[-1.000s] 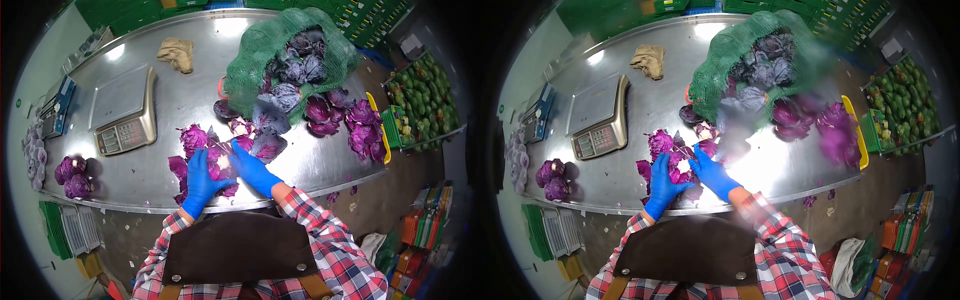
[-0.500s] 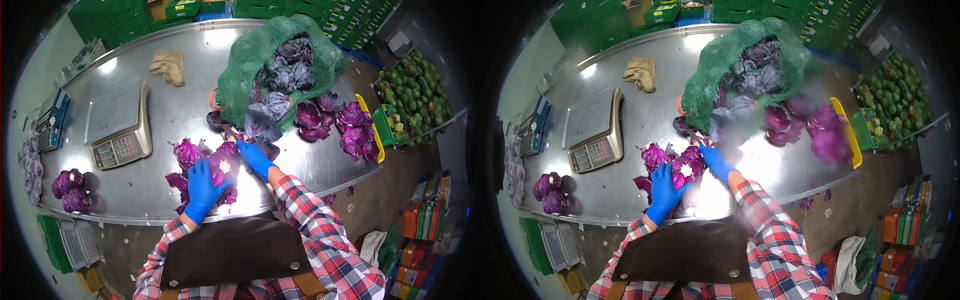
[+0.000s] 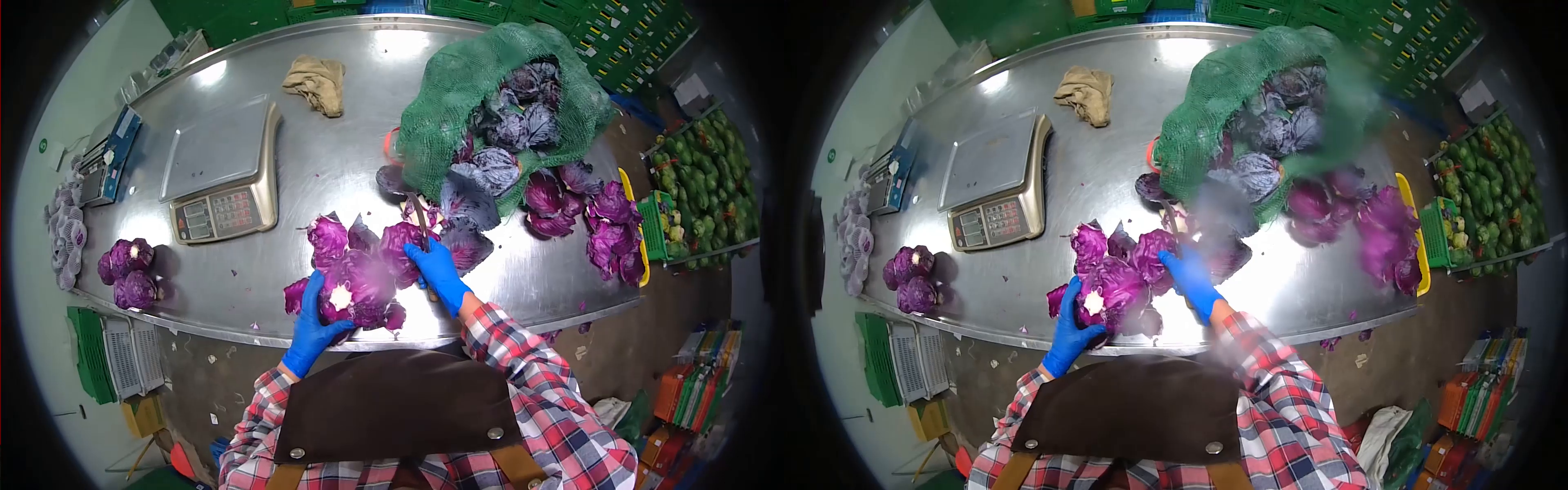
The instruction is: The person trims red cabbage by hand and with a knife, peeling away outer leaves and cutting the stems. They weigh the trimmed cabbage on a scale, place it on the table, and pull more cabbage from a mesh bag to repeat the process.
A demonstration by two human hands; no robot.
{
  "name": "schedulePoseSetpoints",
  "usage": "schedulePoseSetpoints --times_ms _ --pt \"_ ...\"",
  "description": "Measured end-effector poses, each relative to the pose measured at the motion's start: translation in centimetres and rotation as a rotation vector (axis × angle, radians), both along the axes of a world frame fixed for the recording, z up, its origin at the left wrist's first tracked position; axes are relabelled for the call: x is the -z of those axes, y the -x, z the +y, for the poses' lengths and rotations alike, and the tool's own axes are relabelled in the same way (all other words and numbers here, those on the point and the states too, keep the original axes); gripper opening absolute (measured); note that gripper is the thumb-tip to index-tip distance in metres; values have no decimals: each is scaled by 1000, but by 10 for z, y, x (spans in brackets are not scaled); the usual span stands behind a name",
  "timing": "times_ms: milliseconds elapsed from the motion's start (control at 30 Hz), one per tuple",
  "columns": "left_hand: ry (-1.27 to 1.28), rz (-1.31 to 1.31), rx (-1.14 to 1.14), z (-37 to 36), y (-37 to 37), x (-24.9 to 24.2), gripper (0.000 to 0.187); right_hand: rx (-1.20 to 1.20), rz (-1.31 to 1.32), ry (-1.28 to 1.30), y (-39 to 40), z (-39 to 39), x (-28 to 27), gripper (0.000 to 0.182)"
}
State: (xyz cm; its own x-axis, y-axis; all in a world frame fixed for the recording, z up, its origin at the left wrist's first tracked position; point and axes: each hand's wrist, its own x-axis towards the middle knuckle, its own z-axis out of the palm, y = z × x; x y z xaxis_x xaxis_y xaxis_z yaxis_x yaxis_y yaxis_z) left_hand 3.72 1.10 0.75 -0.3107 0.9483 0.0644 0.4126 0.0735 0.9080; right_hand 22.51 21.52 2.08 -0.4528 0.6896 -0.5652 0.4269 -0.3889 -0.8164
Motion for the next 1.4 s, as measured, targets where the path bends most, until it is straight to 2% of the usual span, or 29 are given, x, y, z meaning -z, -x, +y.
schedulePoseSetpoints --times_ms 33,133,167,233,267,333,367,467,500,633,667,700,733,767,800,867,900,967,1000,1100,1200,1233,1267,1333,1367,1400 --pt "82 -36 -83 5 4 -4 81 -52 3 -137 2 2 -4 56" --pt "85 -102 -250 60 5 -26 70 -220 1 -532 11 -1 -19 45" --pt "199 -83 -186 75 7 -35 66 -178 -43 -560 15 -6 -45 44" --pt "427 -54 -60 95 8 -46 61 -192 -65 -627 16 4 -31 46" --pt "426 -62 -31 95 8 -46 60 -196 -77 -658 16 11 -19 47" --pt "436 -78 29 88 8 -41 60 -125 37 -528 12 21 8 45" --pt "388 -120 -20 80 7 -38 56 -90 93 -459 11 23 22 44" --pt "213 -399 -135 58 16 -19 49 -58 -47 -449 16 20 41 47" --pt "176 -434 -190 52 16 -21 43 -54 -68 -466 17 19 38 47" --pt "30 -646 -401 31 8 -19 41 -51 -67 -484 12 23 16 49" --pt "0 -721 -462 27 7 -9 40 5 188 -437 10 23 20 54" --pt "-30 -798 -524 25 6 0 39 50 213 -325 11 13 -8 53" --pt "-36 -772 -519 25 7 5 39 95 235 -210 13 -2 -34 52" --pt "-37 -745 -513 23 8 9 38 -46 148 -605 14 -14 -21 57" --pt "-37 -718 -505 21 8 12 38 -125 244 -416 18 -31 -22 62" --pt "-21 -618 -488 21 2 1 39 -313 250 -449 33 -46 -10 70" --pt "-16 -567 -477 22 1 -3 39 -390 216 -476 37 -44 -14 64" --pt "-69 -615 -447 15 3 0 40 -195 166 -242 42 -29 25 57" --pt "-92 -639 -434 10 3 3 41 -165 133 -202 45 -21 39 54" --pt "-149 -907 -480 7 5 24 42 -188 56 -180 53 -1 49 47" --pt "-68 -1606 -557 5 2 33 44 -237 94 -99 53 2 -11 49" --pt "47 -1535 -665 7 -6 25 48 -267 108 -121 50 -2 -31 52" --pt "154 -1446 -604 4 -10 11 47 -296 122 -142 47 -6 -52 54" --pt "359 -1252 -471 1 -17 -14 46 -419 159 -283 37 -15 -39 55" --pt "241 -625 -479 -1 -4 10 52 -439 186 -366 34 -20 -30 55" --pt "77 -492 -444 7 -3 7 58 -455 213 -449 31 -25 -20 54"
